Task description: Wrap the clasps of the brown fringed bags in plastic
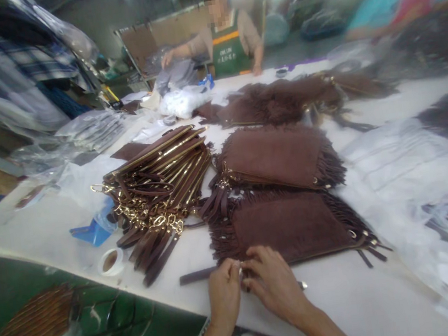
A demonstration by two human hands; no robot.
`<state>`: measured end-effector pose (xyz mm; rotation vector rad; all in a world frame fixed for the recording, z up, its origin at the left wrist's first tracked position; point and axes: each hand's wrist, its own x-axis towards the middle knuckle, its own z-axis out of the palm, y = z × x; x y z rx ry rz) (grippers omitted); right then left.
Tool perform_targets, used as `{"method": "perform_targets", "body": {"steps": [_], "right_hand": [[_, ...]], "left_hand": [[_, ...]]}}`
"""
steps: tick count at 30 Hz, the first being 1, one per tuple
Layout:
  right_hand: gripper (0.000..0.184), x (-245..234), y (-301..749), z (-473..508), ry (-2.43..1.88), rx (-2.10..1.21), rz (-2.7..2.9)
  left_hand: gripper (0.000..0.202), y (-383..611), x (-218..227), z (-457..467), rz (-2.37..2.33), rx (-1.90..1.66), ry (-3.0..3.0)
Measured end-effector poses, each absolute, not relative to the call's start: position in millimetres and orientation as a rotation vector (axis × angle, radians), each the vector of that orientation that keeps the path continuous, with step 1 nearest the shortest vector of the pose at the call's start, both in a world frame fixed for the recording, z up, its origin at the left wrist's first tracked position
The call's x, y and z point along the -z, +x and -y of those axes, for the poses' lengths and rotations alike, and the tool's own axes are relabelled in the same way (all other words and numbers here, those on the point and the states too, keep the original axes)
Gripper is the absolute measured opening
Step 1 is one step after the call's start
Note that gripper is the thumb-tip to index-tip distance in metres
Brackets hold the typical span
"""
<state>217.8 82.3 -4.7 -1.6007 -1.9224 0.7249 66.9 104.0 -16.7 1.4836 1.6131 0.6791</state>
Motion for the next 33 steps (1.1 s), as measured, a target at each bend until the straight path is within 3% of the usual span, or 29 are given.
{"method": "perform_targets", "body": {"steps": [4, 13, 26, 33], "right_hand": [[0.012, 5, 213, -85, -1.648, -0.732, 1.808], [0.006, 5, 208, -94, -1.707, -0.708, 1.806], [0.01, 19, 202, -108, -1.786, -0.47, 2.027], [0.019, 27, 198, -109, -1.841, -0.348, 2.146]], "left_hand": [[0.032, 73, 19, -108, -1.585, -0.695, 1.394], [0.032, 69, 27, -111, -1.526, -0.697, 1.296], [0.043, 44, 13, -89, -1.552, -0.737, 1.04], [0.04, 39, 32, -75, -1.553, -0.768, 0.899]]}}
